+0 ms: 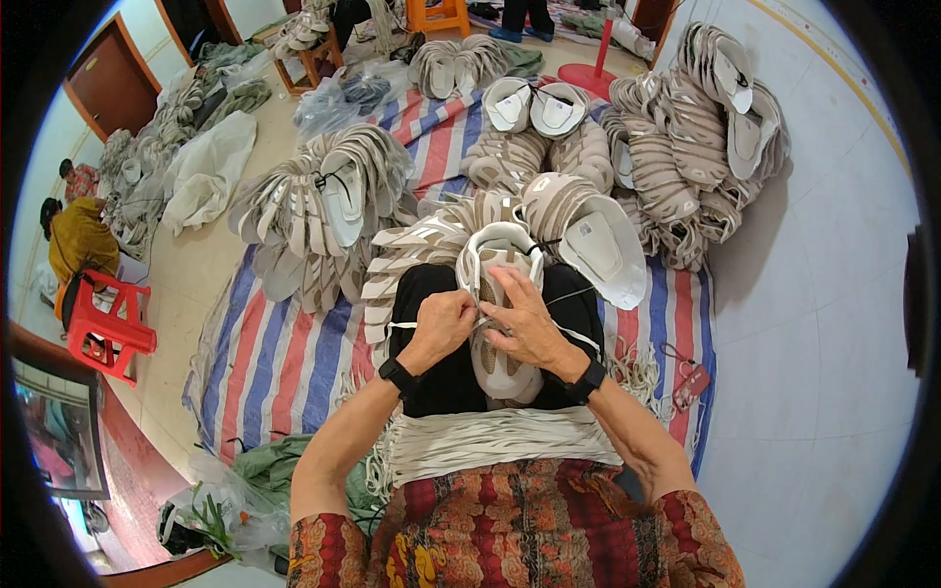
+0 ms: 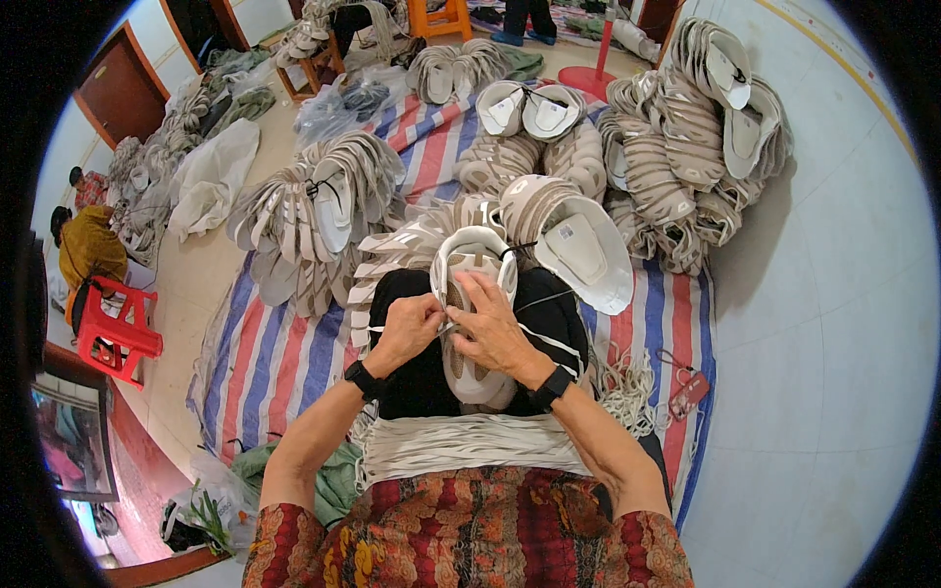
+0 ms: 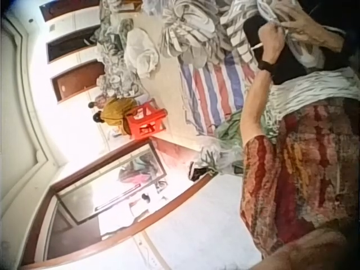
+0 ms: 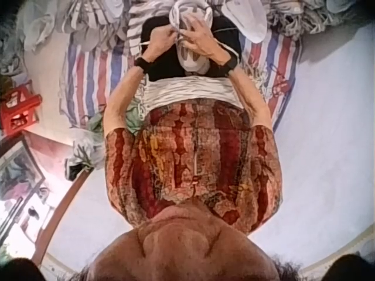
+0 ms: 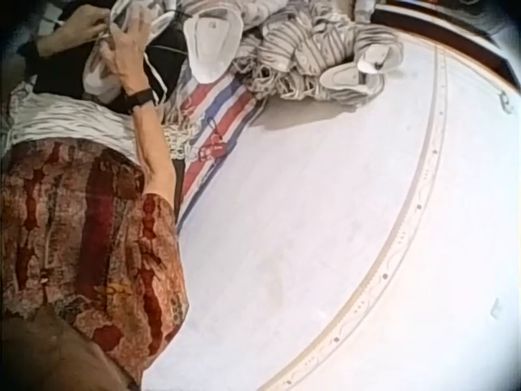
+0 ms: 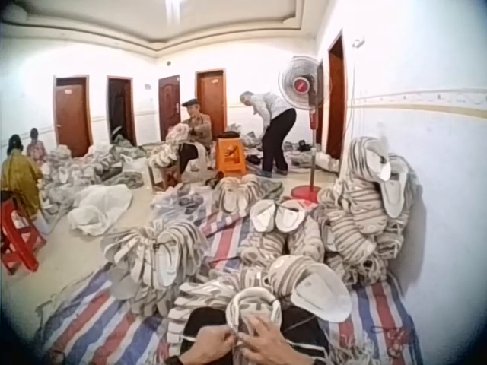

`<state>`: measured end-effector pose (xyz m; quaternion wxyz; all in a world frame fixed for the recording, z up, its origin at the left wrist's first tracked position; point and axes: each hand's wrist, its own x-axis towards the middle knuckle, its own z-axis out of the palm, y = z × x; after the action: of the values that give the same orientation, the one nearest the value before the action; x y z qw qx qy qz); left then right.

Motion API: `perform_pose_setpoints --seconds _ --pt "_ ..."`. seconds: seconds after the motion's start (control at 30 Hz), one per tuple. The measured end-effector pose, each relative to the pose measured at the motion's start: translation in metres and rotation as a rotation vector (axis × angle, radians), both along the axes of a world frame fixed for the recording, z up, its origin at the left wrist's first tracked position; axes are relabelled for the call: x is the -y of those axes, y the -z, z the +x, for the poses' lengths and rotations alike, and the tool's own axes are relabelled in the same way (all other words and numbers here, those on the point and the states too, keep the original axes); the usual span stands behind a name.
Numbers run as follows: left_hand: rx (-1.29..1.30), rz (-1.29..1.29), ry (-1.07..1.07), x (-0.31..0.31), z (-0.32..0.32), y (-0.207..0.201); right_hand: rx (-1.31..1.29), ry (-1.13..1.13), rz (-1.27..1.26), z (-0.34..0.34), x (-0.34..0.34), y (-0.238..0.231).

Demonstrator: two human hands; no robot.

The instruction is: Threading white laces or components into shoe uppers.

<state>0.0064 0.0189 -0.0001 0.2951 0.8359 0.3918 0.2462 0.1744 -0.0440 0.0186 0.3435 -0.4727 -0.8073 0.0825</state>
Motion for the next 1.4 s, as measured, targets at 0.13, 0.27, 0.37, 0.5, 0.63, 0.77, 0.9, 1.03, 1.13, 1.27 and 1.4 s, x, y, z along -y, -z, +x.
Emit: perform_pose_setpoints --seconds 0.13,0.27,0.37,0.5,0.63,0.77,0.9,1.03,1.13,1.27,1.4 --pt "0.134 -0.012 -0.005 0.006 0.000 0.002 0.000 0.017 0.073 0.002 -0.001 -0.003" --pt "0.303 -0.336 -0.075 0.011 0.004 -0.006 -0.063 0.080 -0.025 0.001 -0.011 0.007" --pt "0.299 -0.366 -0.071 0.009 0.004 -0.001 0.009 0.068 0.079 -0.003 -0.019 0.012" --pt "0.262 -0.374 -0.038 0.007 0.004 -0.003 0.194 0.001 0.085 0.002 -0.021 0.008" --pt "0.251 -0.337 -0.024 0.006 0.006 -0.004 0.274 0.044 0.151 0.001 -0.023 0.007" --pt "0.186 -0.079 -0.009 -0.001 0.003 -0.008 0.386 0.149 0.140 0.011 -0.012 -0.007" --pt "0.182 0.558 0.011 -0.006 0.021 -0.034 0.008 0.283 -0.025 0.040 0.026 -0.037" --pt "0.069 0.620 0.229 -0.008 0.049 -0.023 -0.459 0.224 -0.458 0.040 0.027 -0.006" --pt "0.010 0.553 0.344 -0.002 0.056 -0.016 -0.560 0.230 -0.543 0.043 0.024 0.009" --pt "0.016 0.553 0.345 -0.002 0.058 -0.008 -0.574 0.100 -0.547 0.044 0.019 0.019" --pt "-0.034 0.544 0.387 -0.005 0.060 -0.011 -0.588 0.032 -0.612 0.047 0.016 0.017"
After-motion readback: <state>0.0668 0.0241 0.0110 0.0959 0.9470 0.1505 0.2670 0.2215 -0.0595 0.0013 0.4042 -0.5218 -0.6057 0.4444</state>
